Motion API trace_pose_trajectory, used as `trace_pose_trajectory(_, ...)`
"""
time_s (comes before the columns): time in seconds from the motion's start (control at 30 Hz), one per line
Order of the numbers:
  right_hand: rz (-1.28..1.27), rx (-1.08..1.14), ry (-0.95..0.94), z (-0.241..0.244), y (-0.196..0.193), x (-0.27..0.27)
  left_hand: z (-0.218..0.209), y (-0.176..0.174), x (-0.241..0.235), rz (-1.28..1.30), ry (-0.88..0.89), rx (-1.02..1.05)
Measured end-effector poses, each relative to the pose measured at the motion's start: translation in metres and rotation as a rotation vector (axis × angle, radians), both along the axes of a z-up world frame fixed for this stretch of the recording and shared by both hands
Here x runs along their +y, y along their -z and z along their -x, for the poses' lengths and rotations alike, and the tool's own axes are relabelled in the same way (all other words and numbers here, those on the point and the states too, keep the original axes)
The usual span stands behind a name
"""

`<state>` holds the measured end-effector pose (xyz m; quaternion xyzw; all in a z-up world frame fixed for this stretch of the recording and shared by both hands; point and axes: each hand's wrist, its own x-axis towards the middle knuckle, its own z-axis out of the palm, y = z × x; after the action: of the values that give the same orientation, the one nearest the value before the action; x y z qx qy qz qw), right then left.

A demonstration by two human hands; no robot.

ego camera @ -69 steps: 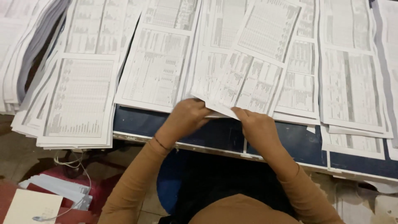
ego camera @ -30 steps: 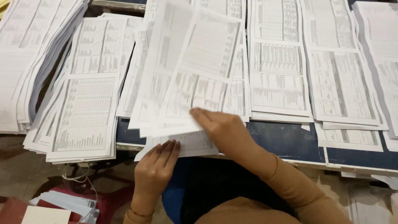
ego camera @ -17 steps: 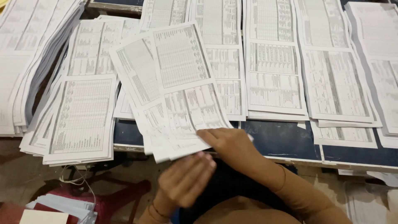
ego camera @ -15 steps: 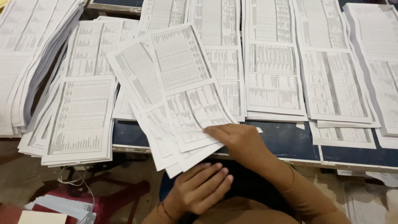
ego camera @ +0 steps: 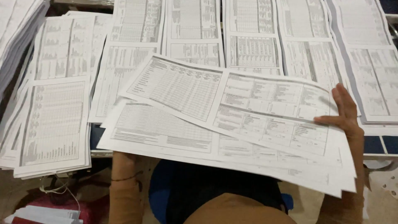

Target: The person sits at a table and repeatedly picks up stacks of printed papers, flips through them, and places them back down. The hands handle the papers directly without using any tools.

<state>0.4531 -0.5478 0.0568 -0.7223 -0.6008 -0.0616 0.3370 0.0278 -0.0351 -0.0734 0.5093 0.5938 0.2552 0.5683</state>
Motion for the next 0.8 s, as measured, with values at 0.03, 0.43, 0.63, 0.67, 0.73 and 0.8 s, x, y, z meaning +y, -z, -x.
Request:
trace_pose_trajectory(0.03, -0.032, 0.222, 0.187, 0.019, -0.009, 0.005, -0.005, -0.02, 0.002, 0.136, -0.065, 0.033)
trace_pose_trajectory(0.43, 0.05, 1.404, 0.701, -0.004, 0.026, 0.031, -0.072, -0.11, 0.066, 0.204, 0.409, -0.01)
trace_pose_trajectory(0.63, 0.12, 1.114, 0.815, 0.05, -0.061, 0.071, -0.097, -0.133, 0.05, -0.117, 0.535, 0.29)
trace_pose_trajectory(0.67, 0.131, 1.046, 0.89, 0.062, -0.078, 0.076, -0.094, -0.138, 0.039, -0.262, 0.572, 0.202)
trace_pose_trajectory(0.73, 0.019, 0.962, 0.831, 0.071, -0.083, 0.065, -0.085, -0.141, 0.033, -0.367, 0.541, 0.161)
trace_pose_trajectory(0.8, -0.088, 0.877, 0.773, 0.065, -0.067, 0.041, -0.072, -0.154, 0.017, -0.469, 0.51, 0.119)
